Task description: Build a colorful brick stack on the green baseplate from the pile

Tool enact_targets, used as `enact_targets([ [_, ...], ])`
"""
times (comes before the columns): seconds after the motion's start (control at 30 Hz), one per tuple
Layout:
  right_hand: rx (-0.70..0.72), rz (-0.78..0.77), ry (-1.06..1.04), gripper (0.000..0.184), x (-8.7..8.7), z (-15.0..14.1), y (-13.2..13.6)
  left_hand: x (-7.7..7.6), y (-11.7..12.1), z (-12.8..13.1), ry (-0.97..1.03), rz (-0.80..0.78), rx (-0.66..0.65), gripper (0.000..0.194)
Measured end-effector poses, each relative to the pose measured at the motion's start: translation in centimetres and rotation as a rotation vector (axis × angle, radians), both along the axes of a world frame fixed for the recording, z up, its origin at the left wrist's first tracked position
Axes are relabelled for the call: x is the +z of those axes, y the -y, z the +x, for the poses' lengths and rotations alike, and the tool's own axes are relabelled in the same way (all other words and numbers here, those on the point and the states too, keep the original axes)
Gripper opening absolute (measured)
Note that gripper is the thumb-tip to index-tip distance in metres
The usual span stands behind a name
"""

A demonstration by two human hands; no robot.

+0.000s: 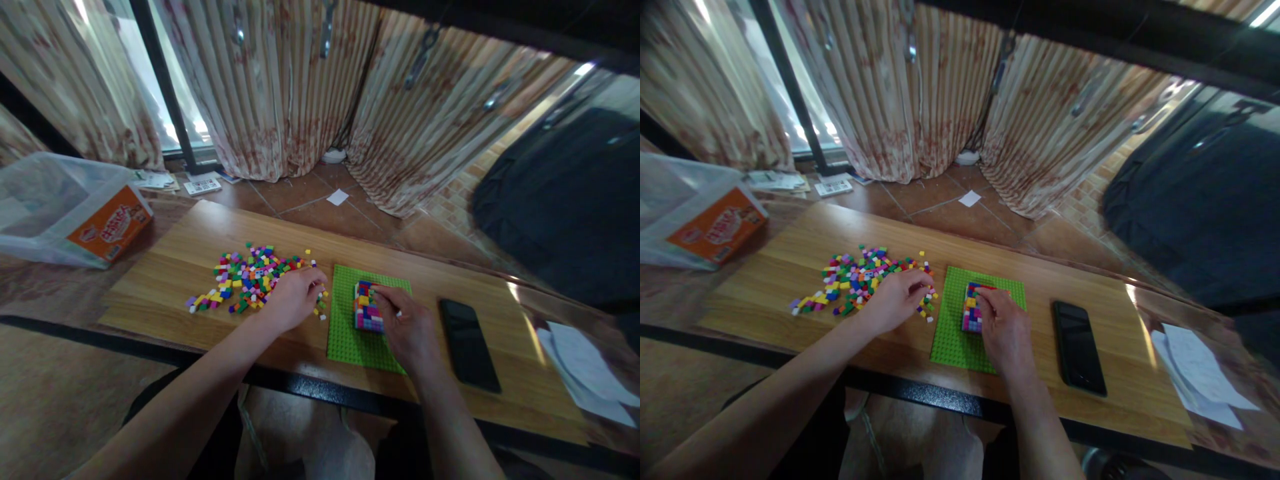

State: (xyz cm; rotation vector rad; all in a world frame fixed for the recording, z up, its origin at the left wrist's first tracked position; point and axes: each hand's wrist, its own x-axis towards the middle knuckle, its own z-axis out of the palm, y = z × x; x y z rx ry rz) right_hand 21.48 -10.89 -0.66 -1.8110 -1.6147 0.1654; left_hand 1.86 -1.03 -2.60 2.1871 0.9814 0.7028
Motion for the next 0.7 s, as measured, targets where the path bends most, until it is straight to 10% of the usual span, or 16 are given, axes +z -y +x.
enact_targets([
  [0.7, -0.058, -0.156, -0.003, 0.020, -1.1, 2.1, 0.1, -0.7, -0.9, -1.0, -0.293, 0.156, 0.004, 0.023],
])
